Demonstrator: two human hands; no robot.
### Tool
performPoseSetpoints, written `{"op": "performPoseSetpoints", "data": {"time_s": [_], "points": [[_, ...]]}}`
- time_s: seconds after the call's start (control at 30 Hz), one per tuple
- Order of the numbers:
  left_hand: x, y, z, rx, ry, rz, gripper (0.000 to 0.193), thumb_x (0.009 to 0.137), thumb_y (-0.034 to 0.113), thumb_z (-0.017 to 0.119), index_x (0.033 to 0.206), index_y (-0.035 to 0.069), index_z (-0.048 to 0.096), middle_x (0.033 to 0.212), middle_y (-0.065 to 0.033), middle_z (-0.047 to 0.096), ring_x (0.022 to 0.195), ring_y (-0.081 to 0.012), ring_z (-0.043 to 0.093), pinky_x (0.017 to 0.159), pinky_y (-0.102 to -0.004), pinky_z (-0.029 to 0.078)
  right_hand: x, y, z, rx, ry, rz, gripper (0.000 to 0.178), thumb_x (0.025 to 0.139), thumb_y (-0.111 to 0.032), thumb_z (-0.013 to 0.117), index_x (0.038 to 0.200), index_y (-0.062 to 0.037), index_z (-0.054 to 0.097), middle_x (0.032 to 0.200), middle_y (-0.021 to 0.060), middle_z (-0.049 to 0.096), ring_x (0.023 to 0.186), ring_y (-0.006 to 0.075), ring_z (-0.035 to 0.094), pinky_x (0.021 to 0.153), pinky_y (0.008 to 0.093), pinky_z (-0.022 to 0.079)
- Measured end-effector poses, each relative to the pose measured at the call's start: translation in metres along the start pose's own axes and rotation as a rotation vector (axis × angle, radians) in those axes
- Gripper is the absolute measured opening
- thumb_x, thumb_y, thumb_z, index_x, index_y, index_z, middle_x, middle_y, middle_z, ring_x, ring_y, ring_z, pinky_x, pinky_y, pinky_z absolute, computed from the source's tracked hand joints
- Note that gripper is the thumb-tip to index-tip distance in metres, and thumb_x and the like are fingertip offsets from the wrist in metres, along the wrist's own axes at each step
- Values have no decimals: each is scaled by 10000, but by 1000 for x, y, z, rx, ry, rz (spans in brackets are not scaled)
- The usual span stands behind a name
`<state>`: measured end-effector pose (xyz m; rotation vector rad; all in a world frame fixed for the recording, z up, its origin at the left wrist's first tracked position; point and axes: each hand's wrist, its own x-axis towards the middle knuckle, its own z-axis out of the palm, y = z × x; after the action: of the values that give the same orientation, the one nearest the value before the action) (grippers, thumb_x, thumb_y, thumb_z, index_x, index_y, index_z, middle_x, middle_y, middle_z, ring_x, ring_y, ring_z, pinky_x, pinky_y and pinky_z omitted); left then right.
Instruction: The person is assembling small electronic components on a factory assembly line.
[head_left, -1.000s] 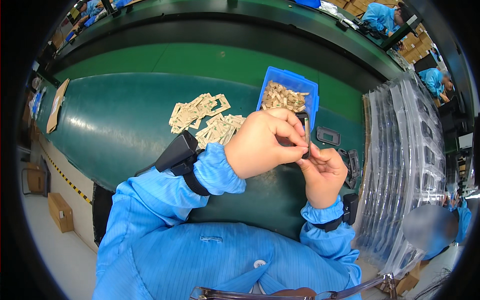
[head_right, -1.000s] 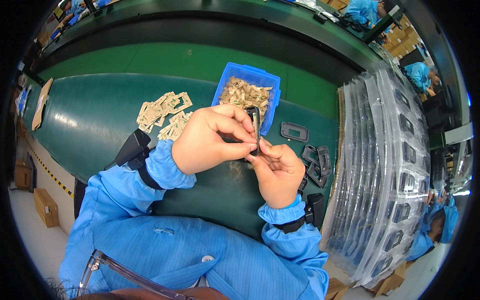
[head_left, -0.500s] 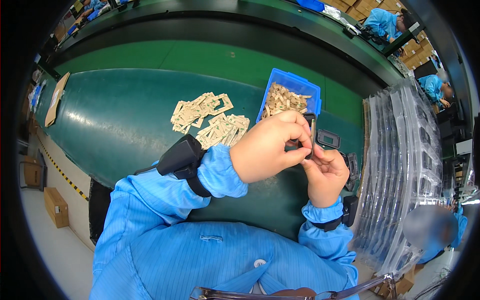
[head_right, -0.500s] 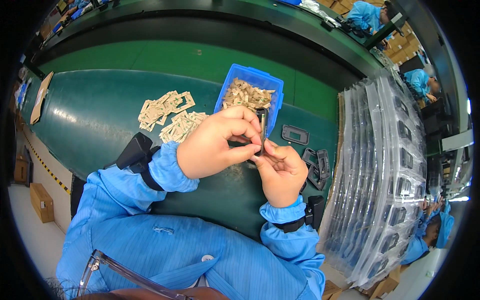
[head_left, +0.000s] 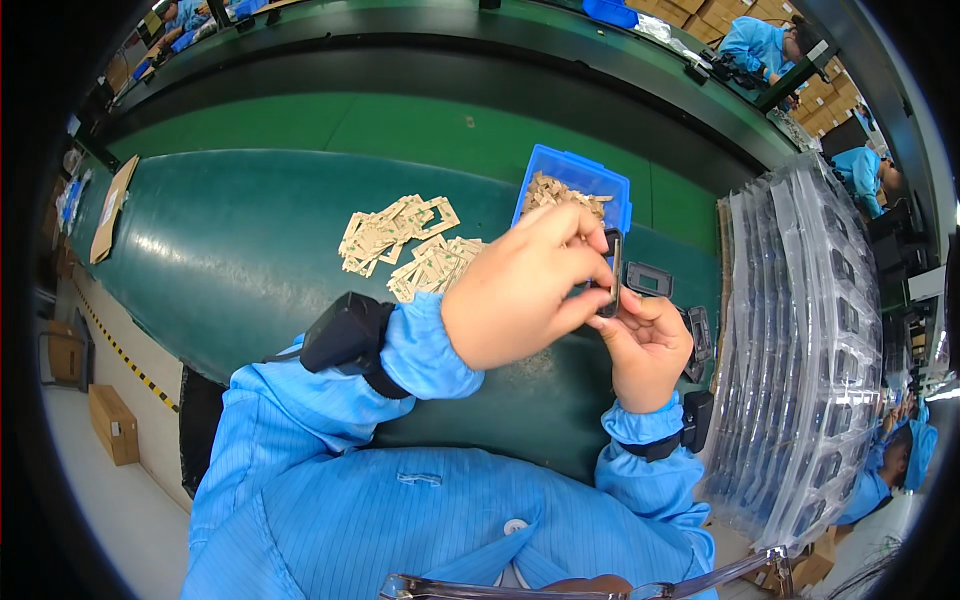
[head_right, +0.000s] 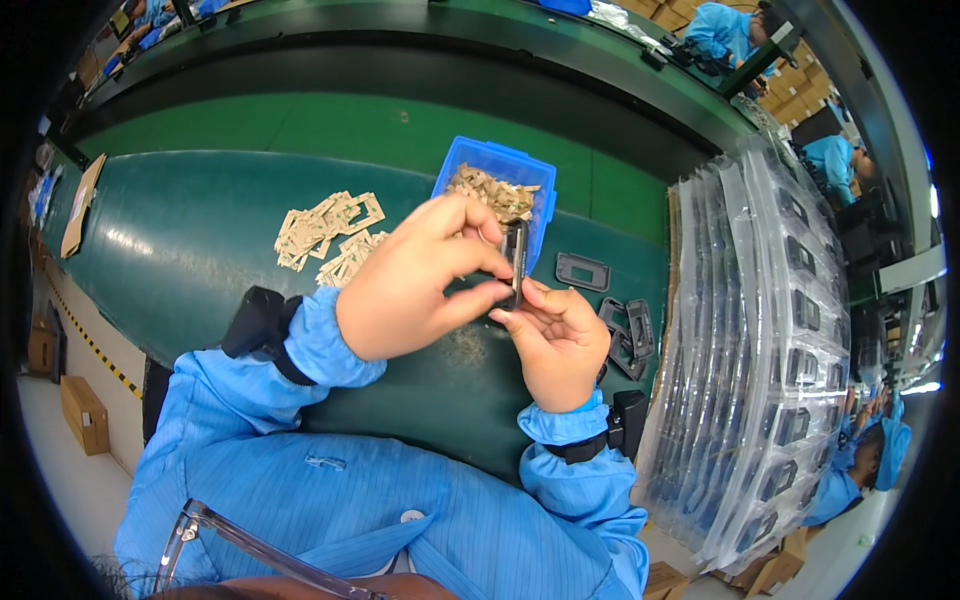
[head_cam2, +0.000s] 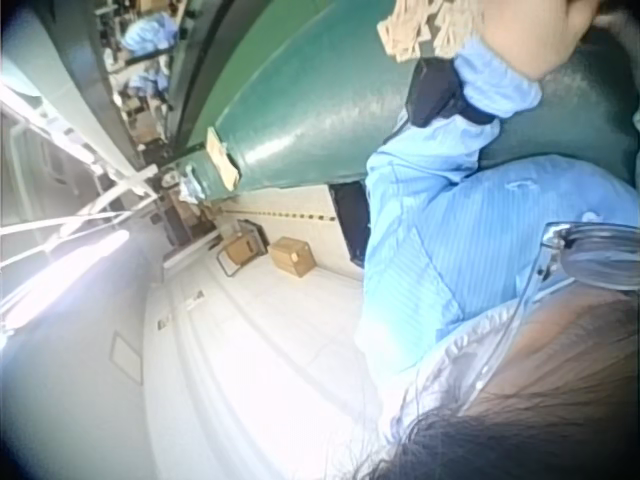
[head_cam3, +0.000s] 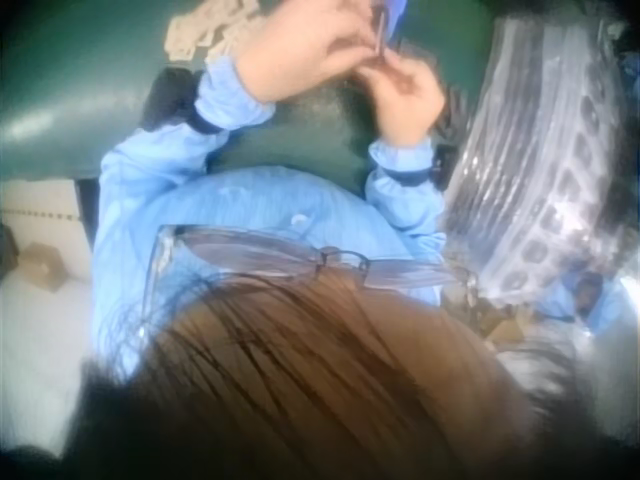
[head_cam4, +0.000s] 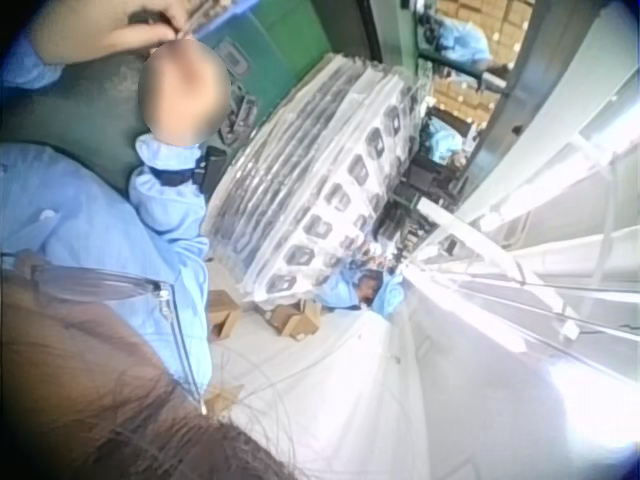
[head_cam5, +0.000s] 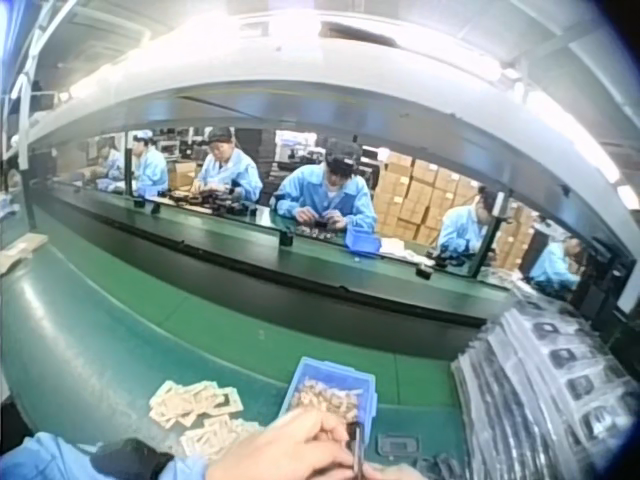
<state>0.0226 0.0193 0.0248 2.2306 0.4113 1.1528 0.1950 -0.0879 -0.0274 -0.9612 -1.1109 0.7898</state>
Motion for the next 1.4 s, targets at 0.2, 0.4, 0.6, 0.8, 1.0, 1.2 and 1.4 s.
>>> {"op": "performPoseSetpoints", "data": {"time_s": [0.2,0.4,0.6,0.8,1.0,1.2,1.4], "points": [[-11,10,9,111,16,3,153,770,42,777,916,34,732,936,-95,703,859,-295,685,743,-389,555,-2,-5,7,-203,84,-56,277,822,143,742,1075,78,649,1155,243,692,1033,277,717,866,361,629],[-11,8,5,155,-46,34,154,757,46,773,901,22,723,927,-101,710,856,-298,683,731,-388,559,-2,1,5,-484,88,-194,263,753,68,837,976,55,698,1027,200,743,934,230,747,799,310,613],[-9,7,8,125,-34,78,146,746,28,759,861,14,671,908,-99,673,860,-310,649,729,-393,543,-3,1,6,-518,79,-241,273,746,71,832,988,52,706,1010,193,749,896,221,746,780,307,605],[-9,8,9,154,13,94,155,734,10,742,845,20,635,882,-93,656,844,-307,643,723,-393,534,-3,2,5,-367,26,-184,310,778,113,789,1062,46,684,1090,199,728,969,223,730,833,317,610],[6,-11,-7,282,66,64,141,740,-1,716,829,35,613,880,-108,659,828,-321,632,718,-405,517,0,-4,9,-110,24,-46,336,832,169,710,1135,71,603,1199,234,666,1108,265,682,908,340,610],[12,-55,-26,536,140,-67,92,797,55,713,875,40,666,921,-104,682,863,-322,633,760,-409,515,4,-8,8,-90,152,19,328,851,167,691,1147,70,589,1213,231,663,1111,258,681,913,348,604],[9,-56,-21,517,35,-98,117,805,85,739,914,53,714,865,-89,701,823,-313,649,730,-411,529,7,-7,5,-53,199,25,354,859,164,682,1179,55,580,1234,229,661,1090,238,689,925,333,592]]}}
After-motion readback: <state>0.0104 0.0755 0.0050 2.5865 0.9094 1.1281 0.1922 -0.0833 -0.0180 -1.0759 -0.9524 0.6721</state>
